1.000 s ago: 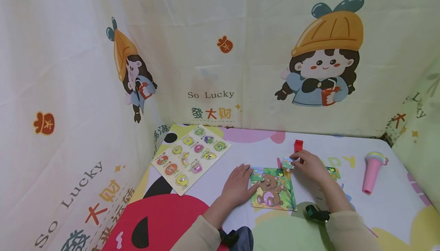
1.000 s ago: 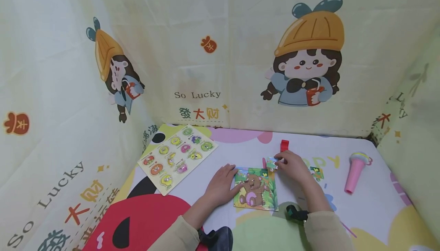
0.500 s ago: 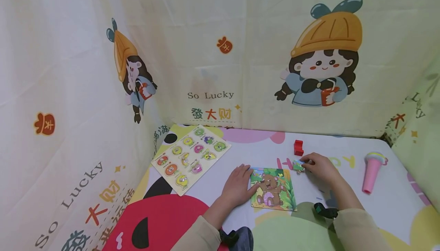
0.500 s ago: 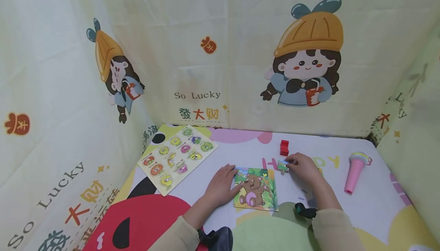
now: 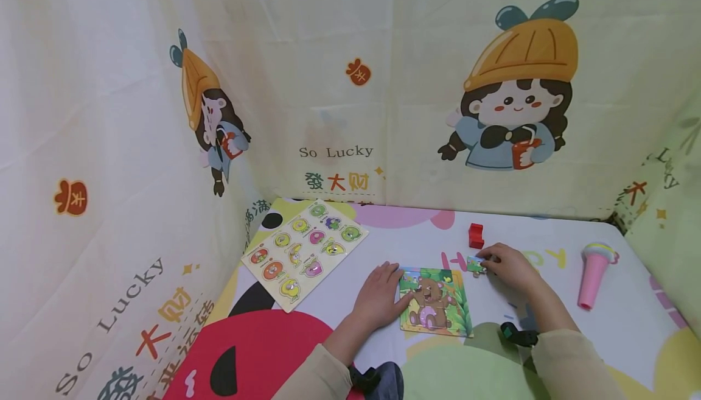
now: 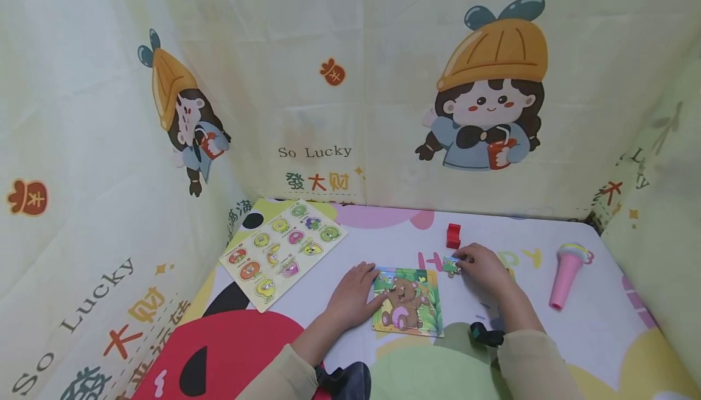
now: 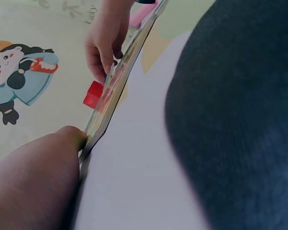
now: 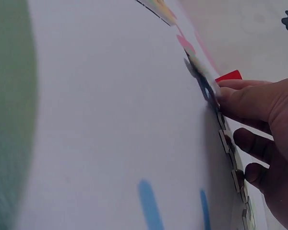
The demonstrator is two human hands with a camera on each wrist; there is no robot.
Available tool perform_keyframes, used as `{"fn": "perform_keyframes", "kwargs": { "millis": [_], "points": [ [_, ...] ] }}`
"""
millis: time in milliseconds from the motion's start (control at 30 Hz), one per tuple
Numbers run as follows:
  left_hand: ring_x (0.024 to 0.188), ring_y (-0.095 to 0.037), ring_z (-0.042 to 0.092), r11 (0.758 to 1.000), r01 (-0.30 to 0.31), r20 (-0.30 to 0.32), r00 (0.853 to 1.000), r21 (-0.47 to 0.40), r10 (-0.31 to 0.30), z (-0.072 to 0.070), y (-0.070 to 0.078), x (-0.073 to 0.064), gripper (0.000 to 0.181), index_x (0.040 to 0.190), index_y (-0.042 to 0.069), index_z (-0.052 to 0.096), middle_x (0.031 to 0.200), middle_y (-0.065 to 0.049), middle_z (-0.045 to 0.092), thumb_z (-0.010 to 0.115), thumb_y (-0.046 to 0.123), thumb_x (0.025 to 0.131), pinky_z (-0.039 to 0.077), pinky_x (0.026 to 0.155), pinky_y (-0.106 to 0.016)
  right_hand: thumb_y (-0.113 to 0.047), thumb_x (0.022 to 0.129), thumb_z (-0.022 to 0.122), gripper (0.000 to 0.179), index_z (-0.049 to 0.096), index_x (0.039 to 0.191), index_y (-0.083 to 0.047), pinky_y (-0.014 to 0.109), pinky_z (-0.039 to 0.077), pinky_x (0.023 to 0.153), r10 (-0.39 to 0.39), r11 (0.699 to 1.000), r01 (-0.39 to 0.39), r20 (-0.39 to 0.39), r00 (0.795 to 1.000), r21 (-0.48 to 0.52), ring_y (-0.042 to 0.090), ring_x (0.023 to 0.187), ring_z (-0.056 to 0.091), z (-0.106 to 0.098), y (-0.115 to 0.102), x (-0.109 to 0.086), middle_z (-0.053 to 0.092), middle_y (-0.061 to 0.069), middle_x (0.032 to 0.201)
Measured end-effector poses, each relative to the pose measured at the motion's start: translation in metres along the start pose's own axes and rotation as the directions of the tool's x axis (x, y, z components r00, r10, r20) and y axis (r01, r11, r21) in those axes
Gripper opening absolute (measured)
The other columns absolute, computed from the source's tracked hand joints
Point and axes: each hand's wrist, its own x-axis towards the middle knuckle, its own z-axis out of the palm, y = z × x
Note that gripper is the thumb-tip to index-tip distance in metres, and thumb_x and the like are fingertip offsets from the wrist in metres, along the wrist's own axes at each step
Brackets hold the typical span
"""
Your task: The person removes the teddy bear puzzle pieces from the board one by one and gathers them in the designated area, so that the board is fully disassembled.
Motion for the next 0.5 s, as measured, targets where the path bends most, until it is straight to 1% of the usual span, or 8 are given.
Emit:
{"fn": "perform_keyframes", "kwargs": {
  "millis": [67,267,367,433,500],
  "points": [
    [0.151,-0.018,0.026,1.0,-0.003,-0.002,1.0,-0.003,0.003,0.0,0.0,0.0,0.067,0.149,0.023,0.042,0.158,0.004,0.036,0.038,0.065,0.097,0.023,0.123,-0.038,-0.019,0.091,0.07,0.027,0.07,0.115,-0.007,0.039,0.051,0.08,-0.002,1.0,0.002,0.006,1.0,0.001,0.024,0.092,0.055,-0.001,0.0,0.0,0.064,0.013,0.109],
    [0.151,-0.018,0.026,1.0,-0.007,-0.004,1.0,-0.011,0.007,0.0,0.0,0.0,0.067,0.149,0.023,0.042,0.159,0.004,0.036,0.037,0.065,0.097,0.023,0.123,-0.038,-0.018,0.091,0.07,0.024,0.071,0.113,-0.009,0.049,0.053,0.086,-0.01,1.0,0.01,0.002,1.0,0.0,0.027,0.097,0.057,-0.001,-0.001,0.0,0.065,0.014,0.112],
    [0.151,-0.018,0.027,1.0,-0.011,-0.011,1.0,-0.009,0.011,0.0,0.0,0.0,0.067,0.149,0.023,0.043,0.158,0.004,0.036,0.038,0.065,0.097,0.023,0.123,-0.038,-0.02,0.092,0.069,0.022,0.072,0.111,-0.01,0.049,0.053,0.086,-0.032,0.999,0.032,-0.005,0.999,0.001,0.027,0.097,0.057,0.001,-0.005,-0.002,0.065,0.013,0.11],
    [0.15,-0.019,0.028,1.0,-0.012,-0.016,1.0,-0.006,0.012,0.0,0.0,0.0,0.067,0.149,0.022,0.043,0.158,0.003,0.037,0.039,0.064,0.097,0.024,0.123,-0.038,-0.021,0.092,0.068,0.02,0.072,0.11,-0.012,0.047,0.054,0.086,-0.04,0.999,0.04,-0.006,0.999,0.002,0.025,0.096,0.057,0.003,-0.01,-0.004,0.066,0.01,0.109],
    [0.15,-0.019,0.028,1.0,-0.011,-0.017,1.0,-0.004,0.011,0.0,0.0,0.0,0.067,0.148,0.022,0.044,0.158,0.003,0.037,0.039,0.064,0.097,0.024,0.123,-0.039,-0.02,0.092,0.068,0.02,0.072,0.11,-0.012,0.045,0.054,0.084,-0.069,0.998,0.069,0.002,0.998,-0.006,0.023,0.093,0.057,0.006,-0.017,-0.006,0.066,0.007,0.107]
  ]
}}
